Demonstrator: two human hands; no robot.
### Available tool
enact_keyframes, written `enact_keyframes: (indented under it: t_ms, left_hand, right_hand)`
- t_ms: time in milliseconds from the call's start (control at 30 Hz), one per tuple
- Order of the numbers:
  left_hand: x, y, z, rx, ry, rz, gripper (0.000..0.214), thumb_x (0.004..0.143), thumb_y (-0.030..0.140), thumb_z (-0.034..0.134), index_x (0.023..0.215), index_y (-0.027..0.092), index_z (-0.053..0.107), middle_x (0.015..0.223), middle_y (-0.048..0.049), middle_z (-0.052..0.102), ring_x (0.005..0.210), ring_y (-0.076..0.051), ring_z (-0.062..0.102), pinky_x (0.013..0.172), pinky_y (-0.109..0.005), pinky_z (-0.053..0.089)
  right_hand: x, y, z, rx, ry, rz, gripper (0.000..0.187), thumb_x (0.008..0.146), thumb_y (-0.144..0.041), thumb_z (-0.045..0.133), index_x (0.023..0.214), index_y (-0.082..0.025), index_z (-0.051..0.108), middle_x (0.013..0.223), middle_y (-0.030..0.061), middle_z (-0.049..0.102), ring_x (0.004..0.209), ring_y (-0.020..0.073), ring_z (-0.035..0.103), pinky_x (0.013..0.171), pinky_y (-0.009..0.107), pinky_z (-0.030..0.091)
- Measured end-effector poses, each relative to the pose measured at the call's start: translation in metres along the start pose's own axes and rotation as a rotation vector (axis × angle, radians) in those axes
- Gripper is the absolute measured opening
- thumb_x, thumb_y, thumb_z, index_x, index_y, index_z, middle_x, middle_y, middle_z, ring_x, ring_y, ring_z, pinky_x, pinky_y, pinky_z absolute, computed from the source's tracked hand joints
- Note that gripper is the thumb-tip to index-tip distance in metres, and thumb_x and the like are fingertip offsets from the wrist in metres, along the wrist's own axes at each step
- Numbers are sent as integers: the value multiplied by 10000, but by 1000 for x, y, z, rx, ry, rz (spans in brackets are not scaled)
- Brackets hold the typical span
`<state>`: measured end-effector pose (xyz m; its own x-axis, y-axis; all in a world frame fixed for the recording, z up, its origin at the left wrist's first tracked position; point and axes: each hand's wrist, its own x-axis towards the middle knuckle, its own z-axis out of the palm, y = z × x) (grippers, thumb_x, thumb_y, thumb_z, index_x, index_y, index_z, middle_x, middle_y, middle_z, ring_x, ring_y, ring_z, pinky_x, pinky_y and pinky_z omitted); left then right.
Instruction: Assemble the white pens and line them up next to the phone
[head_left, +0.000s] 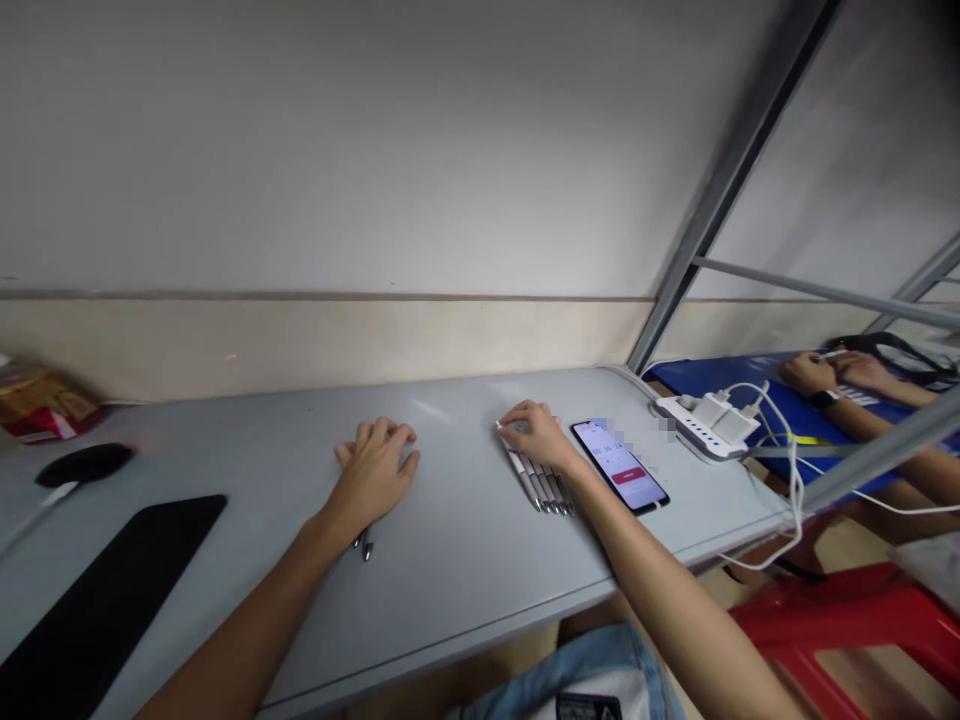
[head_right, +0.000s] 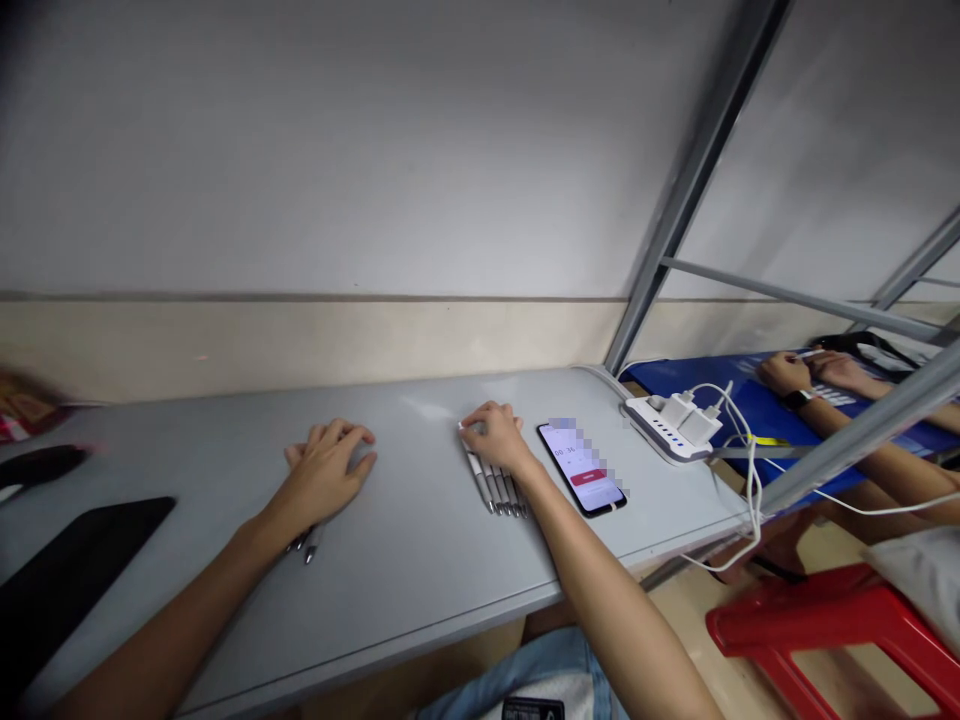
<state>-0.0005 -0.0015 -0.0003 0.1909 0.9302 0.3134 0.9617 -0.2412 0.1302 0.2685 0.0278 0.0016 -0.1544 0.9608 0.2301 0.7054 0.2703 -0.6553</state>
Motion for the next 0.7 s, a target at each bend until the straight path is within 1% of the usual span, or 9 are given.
enact_keyframes:
  t_ms: [67, 200, 267, 433, 700]
  left_hand:
    - [0, 0, 1, 3, 5, 2, 256, 881, 337, 419, 1027, 221, 594, 1090, -94, 543, 1022, -283, 461, 790, -426, 341]
    - [-1, 0, 1, -2, 14, 14, 264, 880, 342, 419, 1037, 219, 593, 1093, -97, 536, 1023, -285, 458, 794, -430, 347]
    - [-1, 0, 0, -6, 14, 12, 267, 878, 347, 423, 1039, 220, 595, 1099, -98, 533, 1026, -288, 457, 798, -436, 349]
    - [0, 0, 1, 1, -5, 8, 269, 880, 349, 418, 1037, 220, 593, 1105, -101, 536, 1037, -292, 457, 804, -448, 351]
    - [-1, 2, -3, 30, -9, -11, 277, 879, 351, 400, 1028, 222, 596, 1109, -103, 542, 1038, -294, 460, 800, -446, 352]
  right_hand:
    - [0, 1, 2, -105, -21, 3, 221, 829, -379, 588, 933, -255, 738, 1120, 73, 594, 1088, 276, 438, 897, 429, 284]
    - [1, 4, 3, -213, -42, 1, 223, 836, -373, 604, 990, -278, 734, 1147, 89, 562, 1075, 277, 412, 856, 416, 276]
    - [2, 4, 2, -220, -44, 7, 225, 832, -364, 618, 1014, -288, 726, 1132, 90, 563, 1069, 274, 411, 848, 408, 271]
    - [3, 2, 0, -216, -60, 32, 202, 840, -357, 609, 976, -279, 736, 1093, 92, 570, 1060, 273, 417, 842, 391, 265]
    - [2, 2, 0, -215, -36, 34, 207, 842, -348, 591, 979, -281, 730, 1096, 83, 580, 1058, 268, 430, 831, 375, 253]
